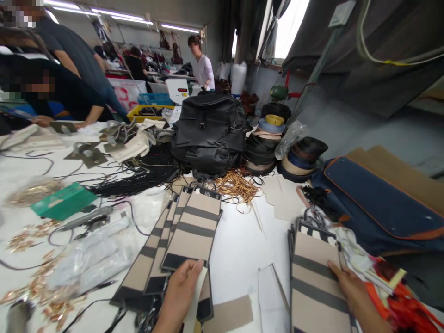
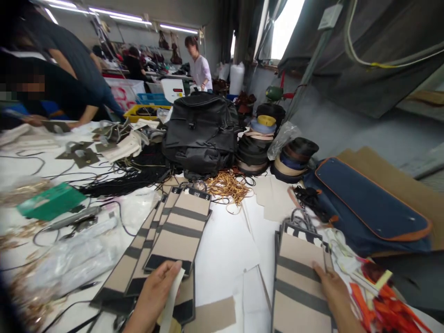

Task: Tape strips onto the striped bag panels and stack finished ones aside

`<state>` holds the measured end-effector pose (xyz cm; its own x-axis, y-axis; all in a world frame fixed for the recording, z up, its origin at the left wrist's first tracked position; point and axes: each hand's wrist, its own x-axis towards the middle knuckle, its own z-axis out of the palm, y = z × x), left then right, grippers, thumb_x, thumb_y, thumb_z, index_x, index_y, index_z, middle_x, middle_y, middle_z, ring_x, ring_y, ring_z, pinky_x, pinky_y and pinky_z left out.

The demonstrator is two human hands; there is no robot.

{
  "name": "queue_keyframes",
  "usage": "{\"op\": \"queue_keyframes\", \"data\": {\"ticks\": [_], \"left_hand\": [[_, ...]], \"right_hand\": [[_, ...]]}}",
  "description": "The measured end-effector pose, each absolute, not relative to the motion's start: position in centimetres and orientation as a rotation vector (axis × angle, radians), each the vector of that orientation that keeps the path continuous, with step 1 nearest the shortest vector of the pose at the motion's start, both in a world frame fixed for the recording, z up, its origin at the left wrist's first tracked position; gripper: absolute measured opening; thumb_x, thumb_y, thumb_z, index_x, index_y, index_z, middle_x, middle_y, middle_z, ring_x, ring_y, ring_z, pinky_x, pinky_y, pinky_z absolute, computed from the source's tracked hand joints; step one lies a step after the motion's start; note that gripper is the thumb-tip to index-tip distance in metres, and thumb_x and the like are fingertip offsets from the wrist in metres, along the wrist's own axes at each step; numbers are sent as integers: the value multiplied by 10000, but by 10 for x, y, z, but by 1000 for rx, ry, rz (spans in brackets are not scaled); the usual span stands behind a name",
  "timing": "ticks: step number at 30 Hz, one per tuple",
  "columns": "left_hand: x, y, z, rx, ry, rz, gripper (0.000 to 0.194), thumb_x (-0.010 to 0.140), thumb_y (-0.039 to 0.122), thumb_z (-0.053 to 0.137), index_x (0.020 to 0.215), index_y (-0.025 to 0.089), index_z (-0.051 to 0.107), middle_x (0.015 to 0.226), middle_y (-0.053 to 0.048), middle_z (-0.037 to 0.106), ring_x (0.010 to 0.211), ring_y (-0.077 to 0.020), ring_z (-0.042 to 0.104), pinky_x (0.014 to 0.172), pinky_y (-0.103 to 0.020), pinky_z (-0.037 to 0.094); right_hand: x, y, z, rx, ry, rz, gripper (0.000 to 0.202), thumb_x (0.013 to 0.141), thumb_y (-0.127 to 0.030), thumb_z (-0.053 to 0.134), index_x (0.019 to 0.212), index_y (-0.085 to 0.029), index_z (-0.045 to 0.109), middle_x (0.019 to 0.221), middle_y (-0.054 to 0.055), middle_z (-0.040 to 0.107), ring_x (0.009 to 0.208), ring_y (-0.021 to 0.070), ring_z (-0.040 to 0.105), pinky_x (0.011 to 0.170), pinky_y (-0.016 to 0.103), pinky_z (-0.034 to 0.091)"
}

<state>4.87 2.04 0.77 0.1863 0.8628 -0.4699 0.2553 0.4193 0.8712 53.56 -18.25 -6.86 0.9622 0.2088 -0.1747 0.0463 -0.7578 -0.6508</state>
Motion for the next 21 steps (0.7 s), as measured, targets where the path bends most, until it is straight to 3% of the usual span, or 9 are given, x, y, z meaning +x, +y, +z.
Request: {"op": "queue_keyframes", "data": {"ticks": [3, 6, 9, 11, 13, 17, 21], "left_hand": [[53, 20, 13, 1056, 1369, 611, 532, 765, 734, 618, 672, 217, 536, 503, 40, 560, 464, -137, 464, 478, -235, 352], [57, 21, 14, 1066, 1390, 654, 529, 753, 716, 642, 643, 206, 554, 530, 32, 565, 506, -142, 478, 506, -236, 353], [61, 21, 13, 1090, 1410, 727, 518, 734, 684, 682, 611, 194, 570, 559, 35, 539, 555, -141, 475, 540, -237, 356], [64, 21, 12, 1095, 1410, 766, 504, 737, 660, 695, 602, 186, 586, 571, 35, 531, 571, -137, 465, 558, -238, 358], [65, 20, 12, 1082, 1394, 785, 485, 752, 638, 694, 614, 181, 606, 586, 28, 551, 587, -141, 481, 572, -240, 372], [56, 16, 10, 1021, 1334, 784, 434, 797, 597, 679, 701, 174, 659, 644, -4, 651, 605, -156, 549, 585, -246, 414], [38, 10, 7, 929, 1139, 760, 361, 820, 500, 712, 947, 162, 713, 771, -28, 721, 643, -146, 592, 604, -236, 439]], "right_hand": [[531, -166, -60, -2630, -227, 128, 731, 609, -681, 699, 1155, -194, 701, 1108, 236, 711, 1173, 503, 600, 970, 648, 456], [473, -127, -30, -2423, -516, -24, 770, 722, -650, 617, 1297, -138, 619, 1250, 242, 646, 1218, 455, 566, 1013, 602, 446], [365, -77, -5, -2018, -669, 680, 588, 706, -612, 702, 1131, -206, 702, 1020, 122, 727, 897, 322, 684, 852, 465, 550], [289, -48, 2, -1649, -802, 1165, 531, 698, -537, 772, 1113, -212, 711, 983, 86, 729, 805, 256, 676, 761, 388, 552], [231, -27, 3, -1406, -891, 1433, 460, 708, -454, 808, 1087, -209, 717, 871, 35, 706, 701, 187, 631, 671, 316, 511], [191, -5, -3, -1356, -901, 1478, 322, 721, -457, 811, 869, -183, 731, 585, -42, 564, 530, 121, 501, 531, 253, 396], [199, 7, -2, -1378, -912, 1468, 357, 723, -527, 800, 830, -192, 738, 626, 3, 647, 594, 172, 580, 586, 291, 470]]}}
